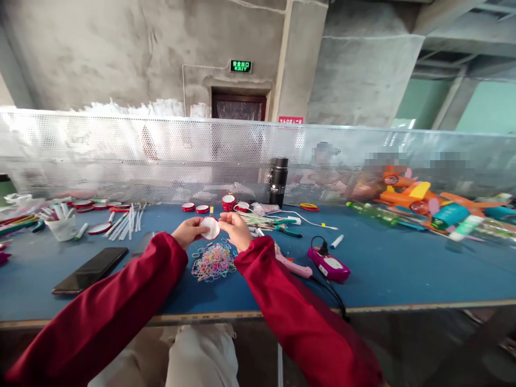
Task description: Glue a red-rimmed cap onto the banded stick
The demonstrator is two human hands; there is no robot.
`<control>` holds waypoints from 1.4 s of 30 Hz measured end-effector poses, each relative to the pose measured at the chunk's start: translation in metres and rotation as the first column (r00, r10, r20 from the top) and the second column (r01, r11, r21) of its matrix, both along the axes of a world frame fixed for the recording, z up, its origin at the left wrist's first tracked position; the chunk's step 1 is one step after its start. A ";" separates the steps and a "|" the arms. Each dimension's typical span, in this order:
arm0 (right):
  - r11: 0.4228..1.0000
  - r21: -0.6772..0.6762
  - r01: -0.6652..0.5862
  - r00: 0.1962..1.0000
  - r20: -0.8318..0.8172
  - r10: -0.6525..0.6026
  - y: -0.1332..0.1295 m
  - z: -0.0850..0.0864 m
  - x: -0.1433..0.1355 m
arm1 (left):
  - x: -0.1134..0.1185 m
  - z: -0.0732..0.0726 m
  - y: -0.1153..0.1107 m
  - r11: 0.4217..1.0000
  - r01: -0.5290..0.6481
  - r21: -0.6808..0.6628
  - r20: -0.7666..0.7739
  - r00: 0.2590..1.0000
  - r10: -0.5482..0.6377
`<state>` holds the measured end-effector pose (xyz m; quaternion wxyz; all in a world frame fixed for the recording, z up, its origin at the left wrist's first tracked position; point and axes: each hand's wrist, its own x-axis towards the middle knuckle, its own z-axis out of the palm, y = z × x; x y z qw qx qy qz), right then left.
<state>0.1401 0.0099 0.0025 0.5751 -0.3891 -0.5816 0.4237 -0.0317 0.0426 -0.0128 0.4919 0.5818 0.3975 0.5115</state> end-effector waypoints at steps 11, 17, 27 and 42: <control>0.998 0.047 -0.031 0.999 0.018 0.030 0.009 -0.022 -0.007 | 0.004 0.002 -0.006 1.000 -0.004 -0.020 -0.030 1.000 0.003; 0.994 0.042 0.105 0.993 0.044 -0.107 0.008 -0.016 -0.001 | -0.002 0.001 -0.002 0.999 -0.034 0.005 -0.062 0.997 0.035; 0.985 -0.022 0.170 0.985 0.036 -0.169 0.011 -0.014 0.004 | -0.004 -0.001 0.002 0.999 0.009 -0.033 -0.032 0.999 -0.010; 0.996 0.000 -0.091 0.989 0.115 0.091 0.005 -0.018 -0.001 | 0.000 0.003 -0.004 0.983 0.037 -0.178 0.173 0.985 -0.006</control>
